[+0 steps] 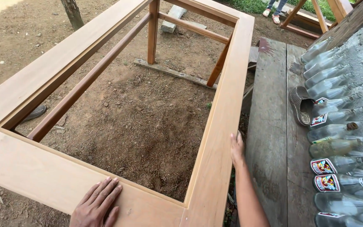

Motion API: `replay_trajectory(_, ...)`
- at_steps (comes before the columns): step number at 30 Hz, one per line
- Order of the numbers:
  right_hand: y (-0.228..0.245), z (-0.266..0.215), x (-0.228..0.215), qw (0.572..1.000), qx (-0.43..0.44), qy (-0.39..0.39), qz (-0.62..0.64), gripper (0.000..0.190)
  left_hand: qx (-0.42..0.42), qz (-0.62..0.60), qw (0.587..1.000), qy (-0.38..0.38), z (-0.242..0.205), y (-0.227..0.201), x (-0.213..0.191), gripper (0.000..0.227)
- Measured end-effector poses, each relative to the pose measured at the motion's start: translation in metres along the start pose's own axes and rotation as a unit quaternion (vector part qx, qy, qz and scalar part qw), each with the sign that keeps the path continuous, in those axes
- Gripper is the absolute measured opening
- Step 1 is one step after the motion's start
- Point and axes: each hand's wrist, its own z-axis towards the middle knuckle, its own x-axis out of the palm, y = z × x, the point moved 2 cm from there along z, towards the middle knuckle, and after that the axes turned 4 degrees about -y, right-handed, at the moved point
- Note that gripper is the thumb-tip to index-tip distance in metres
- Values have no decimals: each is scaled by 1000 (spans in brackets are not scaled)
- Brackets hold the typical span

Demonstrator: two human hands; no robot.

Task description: Sand a wooden door or window frame using sandpaper and a scraper to prepare the surface.

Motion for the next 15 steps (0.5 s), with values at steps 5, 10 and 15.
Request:
replay_trajectory(5, 2, -154, -15, 992, 42, -27, -120, 67, 15, -4, 1000, 3, -3, -5, -4, 55)
replay_trajectory(10, -31, -306, -36, 983, 36, -47, -175, 66, 17, -11, 1000, -1, -1, -8, -7, 53)
replay_trajectory(15, -2, -406, -27, 921, -201, -45, -330, 63, 21, -10, 1000, 11, 5, -9, -20, 54)
